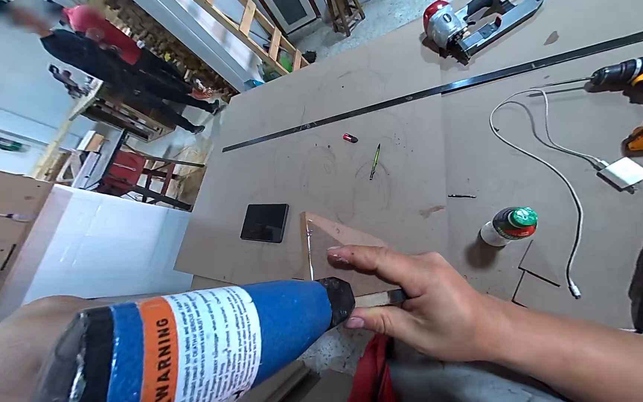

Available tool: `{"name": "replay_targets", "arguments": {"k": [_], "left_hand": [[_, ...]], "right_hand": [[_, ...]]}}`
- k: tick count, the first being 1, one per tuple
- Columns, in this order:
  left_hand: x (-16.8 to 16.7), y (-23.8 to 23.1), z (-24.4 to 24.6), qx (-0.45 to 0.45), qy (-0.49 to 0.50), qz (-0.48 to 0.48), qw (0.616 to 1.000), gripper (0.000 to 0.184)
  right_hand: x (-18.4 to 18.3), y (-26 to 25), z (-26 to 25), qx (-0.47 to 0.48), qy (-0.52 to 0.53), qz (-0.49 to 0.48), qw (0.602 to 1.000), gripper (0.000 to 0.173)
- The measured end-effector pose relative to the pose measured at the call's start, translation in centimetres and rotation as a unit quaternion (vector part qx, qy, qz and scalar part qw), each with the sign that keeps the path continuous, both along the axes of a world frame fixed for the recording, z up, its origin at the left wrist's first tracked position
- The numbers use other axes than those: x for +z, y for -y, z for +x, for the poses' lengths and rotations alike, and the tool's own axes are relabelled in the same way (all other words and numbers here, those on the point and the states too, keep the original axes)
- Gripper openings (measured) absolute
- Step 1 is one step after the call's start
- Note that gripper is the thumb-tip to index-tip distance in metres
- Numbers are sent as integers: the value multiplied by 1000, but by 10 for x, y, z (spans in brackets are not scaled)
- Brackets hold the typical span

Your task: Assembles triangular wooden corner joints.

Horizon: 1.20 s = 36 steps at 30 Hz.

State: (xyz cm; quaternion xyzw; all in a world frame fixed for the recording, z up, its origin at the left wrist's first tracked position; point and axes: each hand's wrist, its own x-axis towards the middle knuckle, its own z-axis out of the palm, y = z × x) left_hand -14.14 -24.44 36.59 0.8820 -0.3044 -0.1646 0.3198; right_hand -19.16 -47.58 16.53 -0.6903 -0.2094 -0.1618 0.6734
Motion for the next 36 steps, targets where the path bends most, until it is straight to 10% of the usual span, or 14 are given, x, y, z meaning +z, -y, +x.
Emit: {"name": "replay_targets", "arguments": {"k": [26,36], "left_hand": [[20,38,23,-136,29,169,976,22],[14,24,15,-67,-89,6,994,19]], "right_hand": [[-2,0,-3,-1,8,-3,1000,47],[0,4,-1,2,-18,-18,1000,60]]}}
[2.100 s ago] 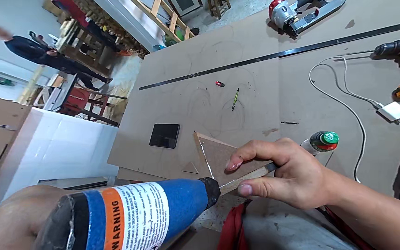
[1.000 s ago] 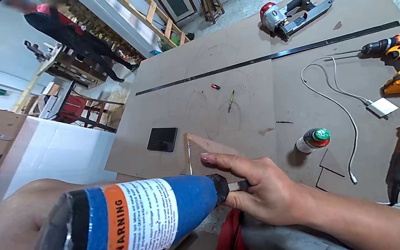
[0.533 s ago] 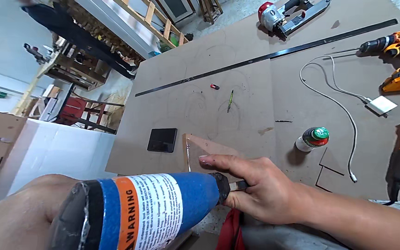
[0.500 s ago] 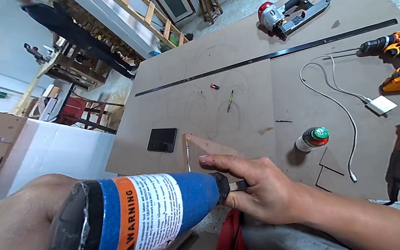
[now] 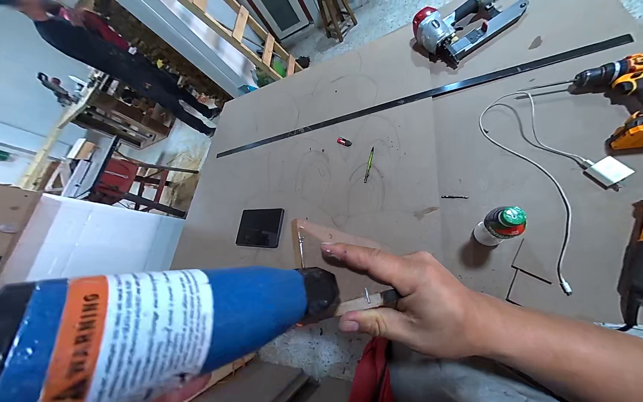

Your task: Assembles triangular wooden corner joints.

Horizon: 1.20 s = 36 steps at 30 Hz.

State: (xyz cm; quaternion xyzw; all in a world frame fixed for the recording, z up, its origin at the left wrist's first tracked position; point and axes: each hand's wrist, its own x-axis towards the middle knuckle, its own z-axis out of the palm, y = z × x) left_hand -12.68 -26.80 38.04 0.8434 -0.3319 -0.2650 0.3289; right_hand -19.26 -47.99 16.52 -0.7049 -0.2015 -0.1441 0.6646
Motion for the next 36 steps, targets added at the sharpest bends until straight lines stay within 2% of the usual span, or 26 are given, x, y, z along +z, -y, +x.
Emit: {"name": "replay_targets", "arguments": {"k": [2,5,6,7,10,11,16,19,22,26,29,32,34,36], "left_hand": [[1,-4,1,40,-9,-8,999,17],[1,-13,3,43,-26,-3,999,22],[0,-15,2,43,-19,-4,999,23],[-1,-17,2,40,-19,-7,999,23],[-2,-20,-1,38,-15,-22,999,24],[-4,-26,0,35,-21,-26,999,25],[-8,-31,0,14,-39,-46,998,25],[-7,-26,-4,25,-24,-43,998,25],[-5,-22,-5,27,-26,-33,999,26],[-5,-20,-5,39,-24,-35,998,22],[-7,-26,0,24,-19,-31,999,24],[-4,-29,4,7,18,-14,1000,23],[-2,-30,9,17,58,9,998,20],[-1,-28,10,24,53,49,997,18]], "right_hand": [[0,0,0,-4,-13,-6,1000,70],[-2,5,0,26,-39,-20,999,95],[-3,8,-2,39,-46,-20,998,97],[-4,11,-3,48,-44,-13,998,91],[-2,16,-7,3,-38,-16,999,46],[-1,16,-8,-16,-39,-36,998,41],[-2,16,-8,41,-42,-79,995,33],[-5,12,-8,23,-45,-79,996,26],[-4,13,-7,26,-47,-80,995,28],[-2,16,-8,32,-41,-53,997,35],[1,13,-12,3,-51,-40,998,41],[4,3,-15,-46,-79,-27,995,34],[5,-1,-15,-47,-98,-4,994,29],[4,-3,-16,-28,-109,32,993,26]]}}
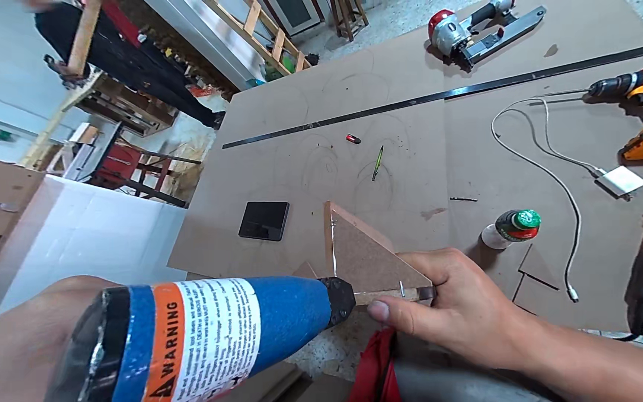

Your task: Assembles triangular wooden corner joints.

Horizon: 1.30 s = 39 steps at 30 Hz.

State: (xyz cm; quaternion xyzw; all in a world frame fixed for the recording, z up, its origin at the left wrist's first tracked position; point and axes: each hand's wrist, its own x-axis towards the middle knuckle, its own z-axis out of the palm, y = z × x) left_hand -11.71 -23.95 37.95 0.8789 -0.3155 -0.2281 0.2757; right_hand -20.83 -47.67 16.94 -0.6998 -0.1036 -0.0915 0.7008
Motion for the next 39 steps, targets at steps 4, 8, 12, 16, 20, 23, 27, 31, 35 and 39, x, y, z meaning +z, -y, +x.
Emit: {"name": "replay_targets", "arguments": {"k": [4,8,12,16,20,23,27,31,35,39], "left_hand": [[2,9,5,-58,-6,38,998,16],[2,12,7,-56,-3,41,998,16],[3,17,9,-66,-13,40,997,14],[-1,6,19,-95,40,58,993,16],[-1,21,13,-47,-14,65,997,10],[2,26,12,-67,-14,78,995,11],[-4,15,-3,-12,-56,-38,998,14],[-14,2,5,-20,-20,-70,997,17],[3,36,5,-31,-21,21,999,12],[3,37,4,-59,-19,15,998,11]], "right_hand": [[-1,-1,1,27,-3,38,999,23],[-4,-1,1,29,7,55,998,20],[-5,0,1,23,11,49,998,21],[-4,1,1,25,17,47,998,20],[-5,3,2,20,25,45,998,19],[-5,3,2,20,28,36,999,21],[-6,5,4,26,45,9,999,24],[-7,6,5,19,73,-40,996,33],[-9,4,5,9,80,-75,994,39],[-10,4,6,3,80,-72,994,31]]}}
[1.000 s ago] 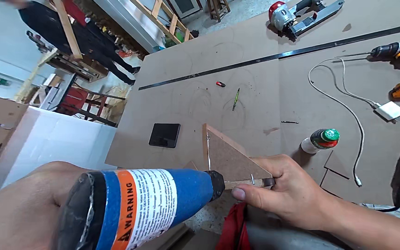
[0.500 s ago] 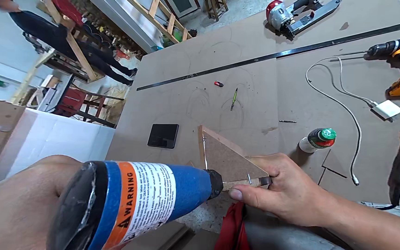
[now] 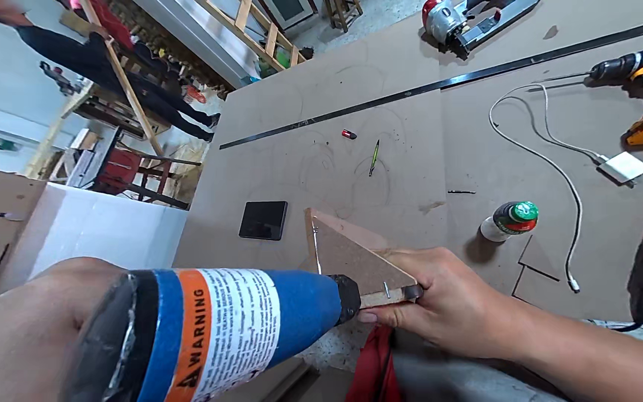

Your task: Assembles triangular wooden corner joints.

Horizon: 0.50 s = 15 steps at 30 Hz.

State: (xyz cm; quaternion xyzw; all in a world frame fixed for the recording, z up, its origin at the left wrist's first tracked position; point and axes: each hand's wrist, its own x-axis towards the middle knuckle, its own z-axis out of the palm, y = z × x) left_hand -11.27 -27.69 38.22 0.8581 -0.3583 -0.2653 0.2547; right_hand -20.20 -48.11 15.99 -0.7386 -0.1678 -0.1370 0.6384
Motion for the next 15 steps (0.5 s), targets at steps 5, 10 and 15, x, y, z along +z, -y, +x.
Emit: {"name": "replay_targets", "arguments": {"k": [5,10,15], "left_hand": [[0,4,1,-3,-1,4,1000,10],[1,-1,6,-37,60,24,997,16],[-2,-7,16,-86,106,63,989,20]], "right_hand": [[-2,0,0,2,-1,11,1000,29],[-2,-1,-1,3,3,11,1000,30],[-2,2,1,6,2,18,1000,28]]}}
